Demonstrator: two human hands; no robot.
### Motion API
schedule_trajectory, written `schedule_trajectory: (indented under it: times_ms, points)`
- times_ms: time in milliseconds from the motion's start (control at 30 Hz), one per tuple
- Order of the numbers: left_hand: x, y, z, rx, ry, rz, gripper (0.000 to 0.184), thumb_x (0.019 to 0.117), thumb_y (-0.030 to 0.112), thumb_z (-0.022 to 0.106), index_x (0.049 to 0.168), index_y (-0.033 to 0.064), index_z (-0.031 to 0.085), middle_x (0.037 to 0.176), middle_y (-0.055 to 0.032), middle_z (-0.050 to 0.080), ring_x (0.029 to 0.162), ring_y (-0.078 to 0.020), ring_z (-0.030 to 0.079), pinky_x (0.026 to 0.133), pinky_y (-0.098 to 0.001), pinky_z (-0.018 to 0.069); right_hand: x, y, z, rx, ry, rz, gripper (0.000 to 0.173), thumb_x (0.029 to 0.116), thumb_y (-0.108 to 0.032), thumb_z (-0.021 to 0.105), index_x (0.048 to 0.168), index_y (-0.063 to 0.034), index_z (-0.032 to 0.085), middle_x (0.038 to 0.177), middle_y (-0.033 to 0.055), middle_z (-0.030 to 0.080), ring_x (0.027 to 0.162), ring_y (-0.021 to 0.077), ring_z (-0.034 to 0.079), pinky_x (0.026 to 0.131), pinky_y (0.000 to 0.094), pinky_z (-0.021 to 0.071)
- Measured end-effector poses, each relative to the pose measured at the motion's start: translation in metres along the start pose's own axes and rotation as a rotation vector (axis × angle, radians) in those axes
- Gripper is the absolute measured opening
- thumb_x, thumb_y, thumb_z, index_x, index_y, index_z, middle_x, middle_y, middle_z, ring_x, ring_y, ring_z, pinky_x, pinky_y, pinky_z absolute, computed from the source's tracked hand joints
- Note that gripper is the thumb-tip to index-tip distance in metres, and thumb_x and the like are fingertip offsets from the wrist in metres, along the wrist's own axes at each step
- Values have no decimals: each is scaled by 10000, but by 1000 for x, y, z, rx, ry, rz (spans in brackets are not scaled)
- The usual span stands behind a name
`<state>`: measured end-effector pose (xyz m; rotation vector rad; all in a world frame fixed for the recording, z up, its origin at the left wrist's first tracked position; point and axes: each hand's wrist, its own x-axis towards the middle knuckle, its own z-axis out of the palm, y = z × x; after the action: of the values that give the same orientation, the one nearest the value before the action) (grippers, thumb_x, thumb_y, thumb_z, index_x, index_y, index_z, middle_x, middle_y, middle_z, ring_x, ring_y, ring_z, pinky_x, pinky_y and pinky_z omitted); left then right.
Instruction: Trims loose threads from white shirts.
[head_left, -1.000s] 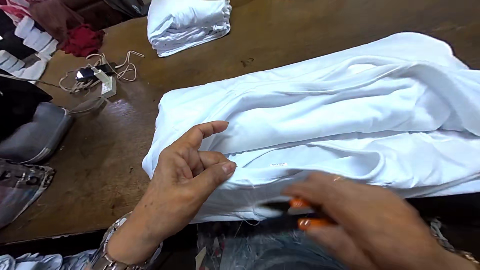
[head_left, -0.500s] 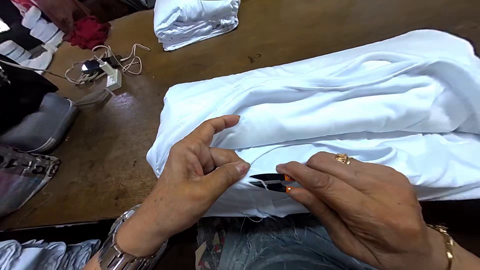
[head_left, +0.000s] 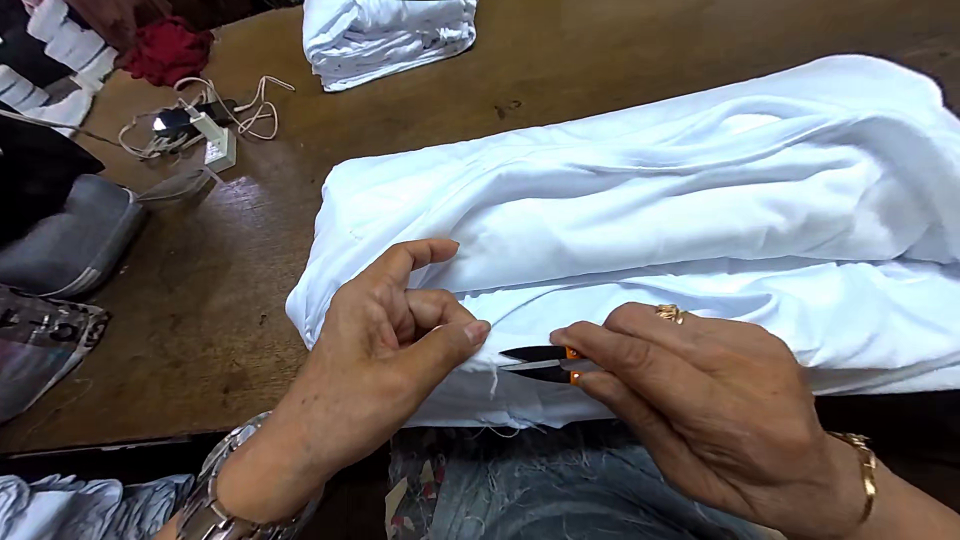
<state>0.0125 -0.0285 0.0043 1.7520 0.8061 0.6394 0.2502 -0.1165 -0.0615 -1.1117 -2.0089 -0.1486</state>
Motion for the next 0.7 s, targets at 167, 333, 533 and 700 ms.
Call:
schedule_trajectory:
  times_ms: [167,333,533,700]
  points:
    - [-3,1,1,21,4,63,607,928,-6,643,1491,46,423,793,-29,711,553,-69,594,490,-153,482,4,-4,3,13,17,-4,336,1072,-225,459,1073,-17,723,764,38,550,660,136,500,551,277,365]
    - [-4,2,3,6,11,45,603,930,-12,635,1491,56,425,752,-33,697,516,-58,558,459,-146,443,6,-9,5,-4,24,-22,328,1067,-225,479,1084,-11,727,764,44,551,663,151,503,542,284,362]
    - [-5,-3,1,-2,1,26,546,947,-10,601,1467,56,449,763,-47,707,543,-69,591,474,-154,462,8,-9,9,47,29,-34,294,1049,-190,495,1010,-14,728,745,35,553,654,140,509,536,278,362]
    - [-4,-4,-2,-9,-12,7,523,950,13,593,1456,63,473,770,-34,710,538,-66,594,458,-156,465,13,-27,2,118,32,10,484,1077,-461,458,1252,-53,652,853,38,627,719,117,578,604,255,463]
